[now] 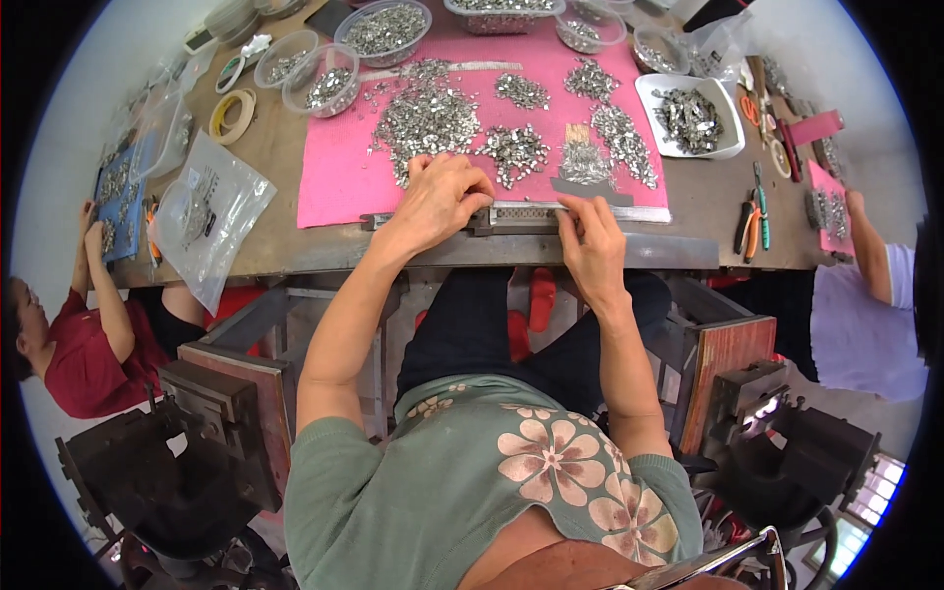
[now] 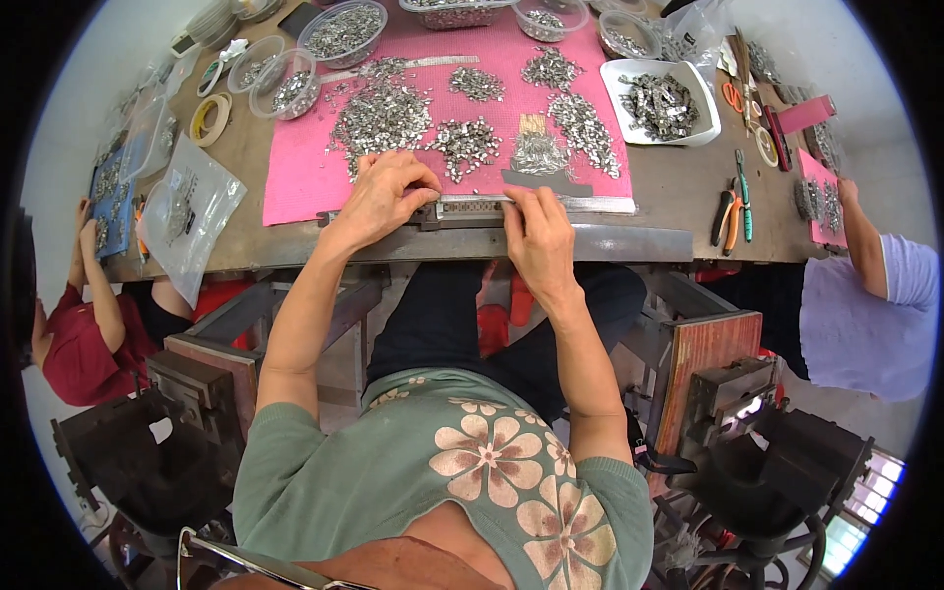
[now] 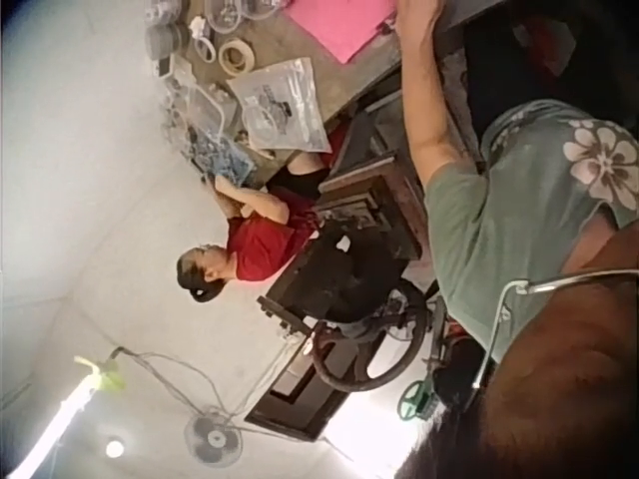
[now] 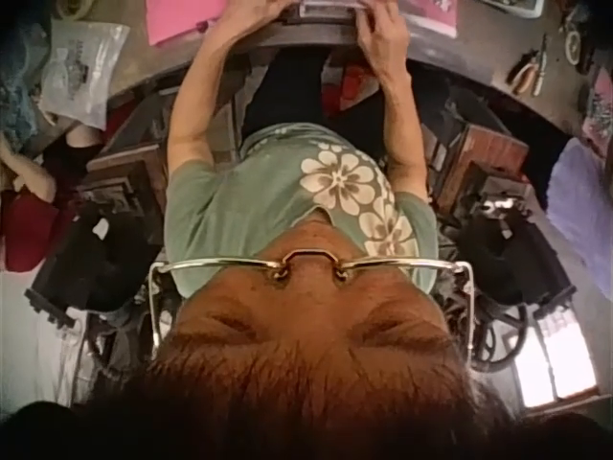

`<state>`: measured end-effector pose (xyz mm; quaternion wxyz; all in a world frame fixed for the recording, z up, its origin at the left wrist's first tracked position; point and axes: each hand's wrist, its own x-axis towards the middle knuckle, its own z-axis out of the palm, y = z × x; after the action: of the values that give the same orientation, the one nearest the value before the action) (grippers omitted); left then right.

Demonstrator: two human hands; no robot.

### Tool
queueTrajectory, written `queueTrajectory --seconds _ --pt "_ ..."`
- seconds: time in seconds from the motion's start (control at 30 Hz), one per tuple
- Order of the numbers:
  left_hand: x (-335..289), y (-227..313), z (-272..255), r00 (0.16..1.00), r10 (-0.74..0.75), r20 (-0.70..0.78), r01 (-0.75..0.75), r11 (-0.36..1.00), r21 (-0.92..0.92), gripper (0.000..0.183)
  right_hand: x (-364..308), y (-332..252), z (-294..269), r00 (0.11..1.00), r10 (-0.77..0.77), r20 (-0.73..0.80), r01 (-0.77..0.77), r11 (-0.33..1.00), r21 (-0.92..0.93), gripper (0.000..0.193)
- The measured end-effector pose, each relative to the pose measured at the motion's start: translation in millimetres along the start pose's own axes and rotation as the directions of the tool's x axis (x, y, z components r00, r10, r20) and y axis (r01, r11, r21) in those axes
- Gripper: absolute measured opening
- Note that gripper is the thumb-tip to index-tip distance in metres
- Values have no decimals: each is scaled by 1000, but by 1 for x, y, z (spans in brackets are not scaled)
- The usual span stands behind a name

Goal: The person sorts small metal parts from plastic containers into a metal jig, then uses a manual press machine to press the components, and finally trims them with pliers.

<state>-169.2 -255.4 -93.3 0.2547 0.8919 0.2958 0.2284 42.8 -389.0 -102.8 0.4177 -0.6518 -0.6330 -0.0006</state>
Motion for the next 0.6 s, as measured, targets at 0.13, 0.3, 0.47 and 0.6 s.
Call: queueTrajectory --seconds 0.13,0.3,0.47,0.6 --pt "-2 0 6 996 37 -75 -39 999 -26 10 4 -3 -13 997 67 -37 -60 987 151 17" --pt "0 33 15 973 -229 -42 159 786 -598 9 0 -15 -13 983 149 102 -178 900 398 26" --pt "-8 41 45 973 -222 59 139 363 -921 13 3 -27 -1 962 137 238 -253 779 573 38" --pt "-11 45 51 965 -248 88 158 276 -948 16 -8 -14 6 956 211 205 -294 703 648 36"
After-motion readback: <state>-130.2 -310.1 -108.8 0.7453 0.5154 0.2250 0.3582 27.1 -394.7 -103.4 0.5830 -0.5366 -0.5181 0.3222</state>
